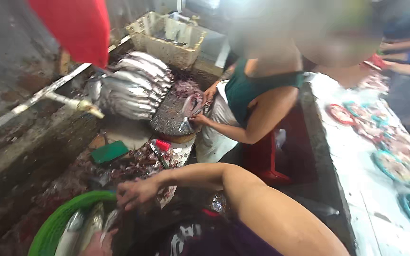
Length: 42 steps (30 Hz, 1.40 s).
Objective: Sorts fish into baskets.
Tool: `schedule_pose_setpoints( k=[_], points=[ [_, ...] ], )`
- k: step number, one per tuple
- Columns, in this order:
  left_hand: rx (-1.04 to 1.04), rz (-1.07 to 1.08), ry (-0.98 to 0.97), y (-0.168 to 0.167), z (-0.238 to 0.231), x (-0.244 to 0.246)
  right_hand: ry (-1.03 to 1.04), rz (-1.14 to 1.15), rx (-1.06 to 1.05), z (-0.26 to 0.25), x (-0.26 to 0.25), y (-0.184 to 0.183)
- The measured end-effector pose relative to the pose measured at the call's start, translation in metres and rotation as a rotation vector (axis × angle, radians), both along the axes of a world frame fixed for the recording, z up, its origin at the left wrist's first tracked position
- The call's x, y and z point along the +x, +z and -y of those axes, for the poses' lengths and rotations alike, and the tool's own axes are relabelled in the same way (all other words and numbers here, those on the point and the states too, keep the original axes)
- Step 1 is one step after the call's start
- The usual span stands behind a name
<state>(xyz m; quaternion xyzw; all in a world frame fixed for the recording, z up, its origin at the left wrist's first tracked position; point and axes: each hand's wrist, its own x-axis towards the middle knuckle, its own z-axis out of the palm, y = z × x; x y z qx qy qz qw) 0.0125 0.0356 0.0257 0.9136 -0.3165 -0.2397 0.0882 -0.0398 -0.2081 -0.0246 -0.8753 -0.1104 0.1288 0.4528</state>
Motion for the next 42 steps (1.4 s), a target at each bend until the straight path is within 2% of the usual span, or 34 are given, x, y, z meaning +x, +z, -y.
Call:
schedule_pose_setpoints(
  k=[2, 4, 6, 9, 11, 13, 15, 18, 22, 24, 26, 29, 32, 33, 34, 37, 39, 42],
  points=[
    [-0.048, 0.047, -0.022, -0.033, -0.028, 0.012, 0.073, 0.02, 0.005, 0.008, -0.004, -0.002],
    [-0.024, 0.075, 0.037, -0.044, -0.05, 0.026, 0.058, 0.007, -0.002, 0.025, -0.005, -0.004],
    [-0.055, 0.05, 0.1, -0.042, -0.07, 0.038, -0.109, -0.025, -0.043, 0.045, -0.002, -0.008],
    [-0.212, 0.0, 0.165, -0.036, -0.082, 0.038, -0.374, -0.129, -0.353, 0.073, 0.0, -0.014],
    [-0.299, 0.085, 0.273, -0.026, -0.088, 0.025, -0.436, -0.125, -0.427, 0.089, 0.003, -0.038],
    [-0.344, 0.164, 0.449, -0.007, -0.094, 0.006, -0.415, -0.075, -0.375, 0.094, 0.007, -0.06],
    [-0.369, 0.191, 0.647, 0.006, -0.098, -0.017, -0.339, -0.084, -0.249, 0.085, 0.009, -0.07],
    [-0.394, 0.236, 0.831, -0.011, -0.107, -0.046, -0.237, -0.139, -0.08, 0.054, 0.012, -0.073],
    [-0.361, 0.317, 0.951, -0.05, -0.122, -0.083, -0.194, -0.017, -0.159, 0.009, 0.024, -0.058],
    [-0.308, 0.342, 1.027, -0.054, -0.137, -0.1, -0.214, 0.042, -0.191, -0.006, 0.035, -0.046],
    [-0.248, 0.47, 1.153, -0.056, -0.16, -0.118, -0.253, 0.062, -0.2, -0.017, 0.046, -0.034],
    [-0.072, 0.611, 1.544, -0.054, -0.202, -0.152, -0.3, -0.01, -0.207, -0.029, 0.056, -0.026],
    [-0.007, 0.435, 1.878, -0.07, -0.237, -0.192, -0.375, -0.036, -0.134, -0.042, 0.064, -0.033],
    [-0.035, 0.353, 1.953, -0.081, -0.243, -0.201, -0.416, -0.049, -0.045, -0.045, 0.067, -0.036],
    [-0.148, 0.315, 2.032, -0.089, -0.244, -0.204, -0.462, -0.079, 0.085, -0.048, 0.069, -0.039],
    [-0.767, 0.391, 2.197, -0.076, -0.219, -0.197, -0.669, -0.208, 0.473, -0.064, 0.072, -0.029],
    [-1.01, 0.493, 2.252, -0.068, -0.208, -0.192, -0.75, -0.238, 0.553, -0.067, 0.068, -0.012],
    [-1.168, 0.595, 2.295, -0.055, -0.217, -0.206, -0.687, -0.202, 0.629, -0.068, 0.057, 0.019]
  ],
)
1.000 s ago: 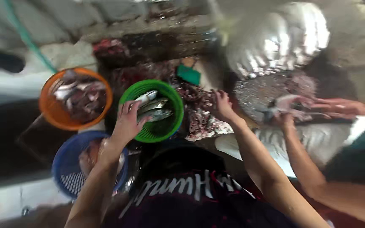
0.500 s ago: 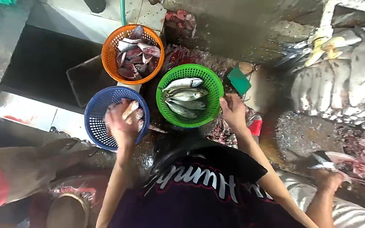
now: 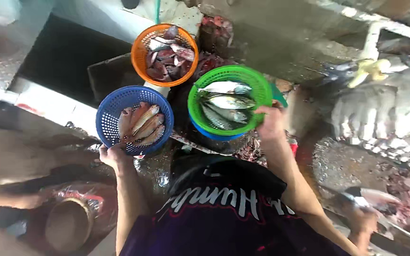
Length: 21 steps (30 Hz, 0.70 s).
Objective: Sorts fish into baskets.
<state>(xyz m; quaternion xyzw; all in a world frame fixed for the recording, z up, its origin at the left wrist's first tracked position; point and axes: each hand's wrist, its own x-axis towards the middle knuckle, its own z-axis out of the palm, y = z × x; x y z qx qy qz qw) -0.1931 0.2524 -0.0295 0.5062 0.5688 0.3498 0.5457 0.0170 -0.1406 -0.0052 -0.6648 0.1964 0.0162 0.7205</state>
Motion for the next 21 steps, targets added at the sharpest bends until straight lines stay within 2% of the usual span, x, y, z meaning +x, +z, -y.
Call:
schedule_pose_setpoints(
  k=[6, 10, 14, 17, 19, 21],
  points=[
    [0.046, 0.191, 0.198, 0.023, -0.045, -0.058, 0.031, 0.151, 0.096, -0.028, -0.017, 0.034],
    [0.084, 0.277, 0.27, 0.036, -0.068, -0.087, 0.165, 0.094, 0.068, -0.092, -0.031, 0.029],
    [0.103, 0.325, 0.131, 0.051, -0.073, -0.102, 0.283, 0.048, 0.053, -0.182, -0.043, 0.003],
    [0.103, 0.326, 0.049, 0.047, -0.088, -0.101, 0.548, -0.011, 0.037, -0.242, -0.041, -0.037],
    [0.091, 0.212, -0.029, 0.043, -0.093, -0.089, 0.755, -0.1, -0.032, -0.259, -0.038, -0.058],
    [0.13, -0.002, -0.147, 0.04, -0.093, -0.068, 0.921, -0.152, -0.099, -0.254, -0.039, -0.06]
  ],
)
